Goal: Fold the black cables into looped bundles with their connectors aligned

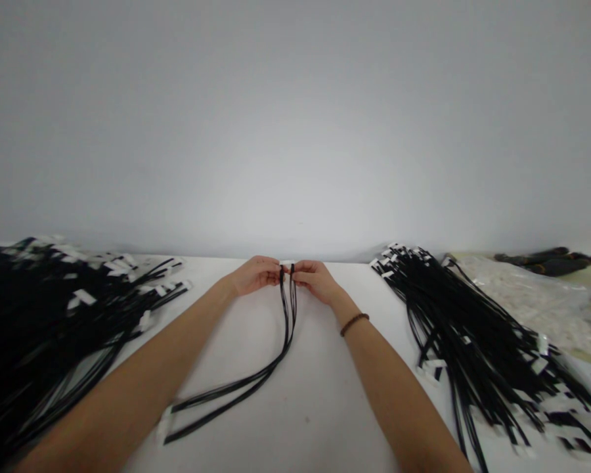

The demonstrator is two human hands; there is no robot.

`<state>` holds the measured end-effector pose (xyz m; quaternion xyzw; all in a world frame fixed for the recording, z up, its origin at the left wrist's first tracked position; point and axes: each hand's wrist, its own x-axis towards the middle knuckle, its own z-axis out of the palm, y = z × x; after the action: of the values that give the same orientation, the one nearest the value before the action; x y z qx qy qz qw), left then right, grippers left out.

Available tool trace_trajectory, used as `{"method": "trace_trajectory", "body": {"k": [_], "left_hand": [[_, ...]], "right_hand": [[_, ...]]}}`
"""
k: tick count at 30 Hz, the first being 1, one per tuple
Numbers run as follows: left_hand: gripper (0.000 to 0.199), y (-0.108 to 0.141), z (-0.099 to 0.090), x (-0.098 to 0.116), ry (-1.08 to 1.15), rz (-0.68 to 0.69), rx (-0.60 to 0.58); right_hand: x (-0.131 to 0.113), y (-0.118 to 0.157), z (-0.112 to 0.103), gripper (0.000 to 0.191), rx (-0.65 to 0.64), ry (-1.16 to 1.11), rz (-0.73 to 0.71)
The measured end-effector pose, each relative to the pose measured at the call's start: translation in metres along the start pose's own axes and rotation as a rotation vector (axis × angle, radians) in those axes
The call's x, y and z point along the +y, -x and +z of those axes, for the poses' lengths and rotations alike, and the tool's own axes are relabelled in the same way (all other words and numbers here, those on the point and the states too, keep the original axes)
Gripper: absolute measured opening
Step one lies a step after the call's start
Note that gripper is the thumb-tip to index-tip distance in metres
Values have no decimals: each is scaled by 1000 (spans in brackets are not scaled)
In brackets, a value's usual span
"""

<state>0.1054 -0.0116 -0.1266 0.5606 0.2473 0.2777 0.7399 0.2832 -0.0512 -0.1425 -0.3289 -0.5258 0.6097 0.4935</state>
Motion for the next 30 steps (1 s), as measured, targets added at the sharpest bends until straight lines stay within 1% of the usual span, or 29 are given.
{"method": "trace_trajectory", "body": {"k": [5,6,9,11,20,26,30], "left_hand": [[20,-1,-2,-2,49,9,-20],[21,-1,-2,-2,62,14,-26],[24,-1,-2,-3,93,25,-42],[26,-1,-2,-4,104,29,-38],[19,0,1,-2,162,23,-12],[12,-3,3,-4,129,35,93],[12,-4,3,-4,84,40,116]], "right_hand": [[0,0,2,15,9,7,-35],[0,1,3,19,22,5,-40],[-2,2,5,43,47,0,-51],[-2,2,6,51,40,5,-51],[0,0,3,48,5,27,-68],[2,-1,2,48,8,60,-76],[2,-1,2,47,16,61,-73]]}}
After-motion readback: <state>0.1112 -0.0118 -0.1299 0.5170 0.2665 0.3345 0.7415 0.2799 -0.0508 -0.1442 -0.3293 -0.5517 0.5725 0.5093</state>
